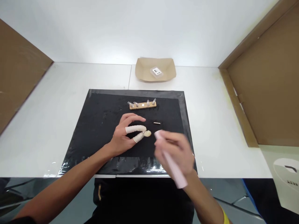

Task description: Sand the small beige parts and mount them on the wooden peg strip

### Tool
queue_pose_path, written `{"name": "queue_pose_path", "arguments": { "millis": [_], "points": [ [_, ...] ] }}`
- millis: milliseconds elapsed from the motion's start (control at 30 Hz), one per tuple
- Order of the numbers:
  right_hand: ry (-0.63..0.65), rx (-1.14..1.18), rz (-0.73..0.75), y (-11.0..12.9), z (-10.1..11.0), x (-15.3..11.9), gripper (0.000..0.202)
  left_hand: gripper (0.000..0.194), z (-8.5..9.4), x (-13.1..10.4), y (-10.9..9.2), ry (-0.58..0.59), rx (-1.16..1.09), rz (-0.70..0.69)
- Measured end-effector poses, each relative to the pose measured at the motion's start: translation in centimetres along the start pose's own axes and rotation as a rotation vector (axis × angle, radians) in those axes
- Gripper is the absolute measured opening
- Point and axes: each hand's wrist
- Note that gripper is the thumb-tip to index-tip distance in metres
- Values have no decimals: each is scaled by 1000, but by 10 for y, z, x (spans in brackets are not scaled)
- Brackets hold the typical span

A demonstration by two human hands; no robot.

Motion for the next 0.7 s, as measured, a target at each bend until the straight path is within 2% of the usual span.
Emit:
{"name": "queue_pose_path", "arguments": {
  "millis": [67, 133, 167, 233, 333, 433, 567, 700],
  "points": [
    [-265, 58, -34, -2, -2, -1, 15, 8, 4, 2, 3, -9, 17, 54],
    [-398, 137, -92, -2, -6, -5, 20, 8, 9, 6, 8, -31, 67, 96],
    [-383, 166, -119, -1, -9, -9, 22, 7, 11, 8, 12, -47, 108, 118],
    [-269, 193, -141, 0, -15, -21, 26, 4, 14, 16, 20, -53, 203, 175],
    [-143, 180, -144, -2, -19, -41, 25, 6, 16, 29, 34, 44, 319, 238],
    [-134, 172, -198, -8, -17, -52, 21, 9, 12, 40, 45, 138, 375, 255],
    [-153, 187, -277, -16, -10, -55, 20, 10, 3, 47, 50, 140, 412, 326],
    [-140, 176, -308, -18, -8, -54, 18, 11, -3, 50, 50, 149, 443, 324]
  ]
}}
Point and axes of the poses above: each hand's wrist, its own x-axis towards the middle knuckle, its own z-axis out of the back of the hand, y = z × x, and after that the axes turned 11 degrees about -z, right-handed
